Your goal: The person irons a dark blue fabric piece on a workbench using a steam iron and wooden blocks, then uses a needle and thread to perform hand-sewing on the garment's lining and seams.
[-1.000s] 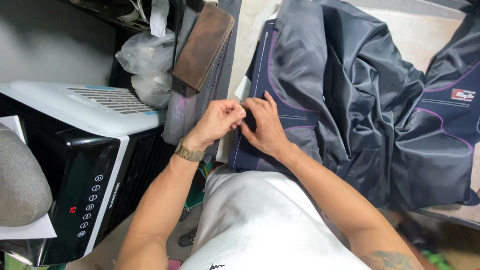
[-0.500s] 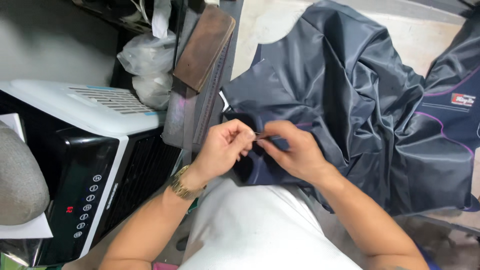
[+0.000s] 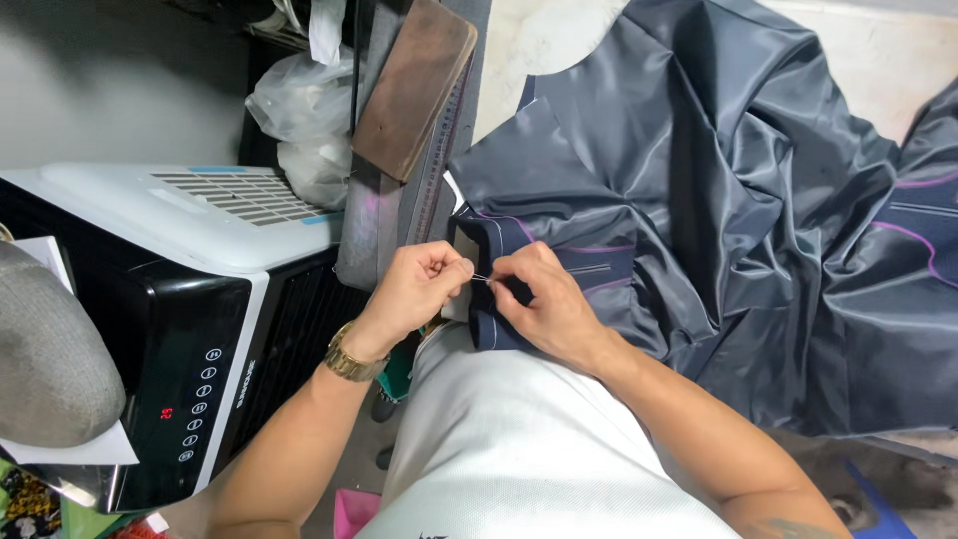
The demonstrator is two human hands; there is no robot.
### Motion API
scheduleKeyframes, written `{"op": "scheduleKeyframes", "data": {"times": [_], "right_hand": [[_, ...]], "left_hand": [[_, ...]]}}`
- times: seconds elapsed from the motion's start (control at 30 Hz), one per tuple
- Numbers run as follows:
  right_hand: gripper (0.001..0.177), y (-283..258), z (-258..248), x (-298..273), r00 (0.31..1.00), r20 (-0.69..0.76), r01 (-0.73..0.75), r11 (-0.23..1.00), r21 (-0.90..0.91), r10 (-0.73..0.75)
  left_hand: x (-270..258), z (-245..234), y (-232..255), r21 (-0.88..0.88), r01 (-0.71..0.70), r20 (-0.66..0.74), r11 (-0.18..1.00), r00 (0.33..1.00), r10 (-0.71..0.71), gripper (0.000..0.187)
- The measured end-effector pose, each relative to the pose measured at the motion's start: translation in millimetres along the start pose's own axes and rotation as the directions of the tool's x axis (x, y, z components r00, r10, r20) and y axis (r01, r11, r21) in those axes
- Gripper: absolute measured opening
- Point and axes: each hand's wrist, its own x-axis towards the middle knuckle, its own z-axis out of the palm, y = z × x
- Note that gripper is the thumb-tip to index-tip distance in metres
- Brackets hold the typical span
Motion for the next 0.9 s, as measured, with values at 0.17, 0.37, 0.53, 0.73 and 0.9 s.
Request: {"op": "scheduleKeyframes", "data": {"times": [0.17, 0.37, 0.53, 0.73, 0.9], "right_hand": [[0.025, 6.5, -0.2, 2.7, 0.953, 0.057, -0.301, 0.952, 0.059, 0.298], [0.031, 29.1, 8.4, -3.2, 0.849, 0.142, -0.528, 0.820, 0.221, 0.509], [0.027, 40.3, 9.8, -2.0, 0.778, 0.166, -0.623, 0.711, 0.326, 0.606], [0.027, 37.1, 13.4, -2.3, 0.761, 0.155, -0.640, 0.690, 0.338, 0.630], [0.020, 7.4, -0.7, 1.2, 0.793, 0.156, -0.608, 0.777, 0.162, 0.589]], "left_hand": [[-5.8, -12.0, -3.5, 0.022, -0.086, 0.135, 0.996, 0.987, 0.082, 0.005], [-7.1, -8.8, -11.2, 0.606, -0.512, 0.074, 0.608, 0.798, 0.598, 0.006], [-11.6, -0.5, -10.4, 0.820, -0.572, 0.368, -0.013, 0.510, 0.778, 0.020], [-16.5, 1.8, -11.8, 0.701, -0.669, 0.477, 0.247, 0.698, 0.534, 0.021], [-14.6, 2.3, 1.8, 0.504, -0.425, 0.383, 0.752, 0.890, 0.246, 0.023]]}}
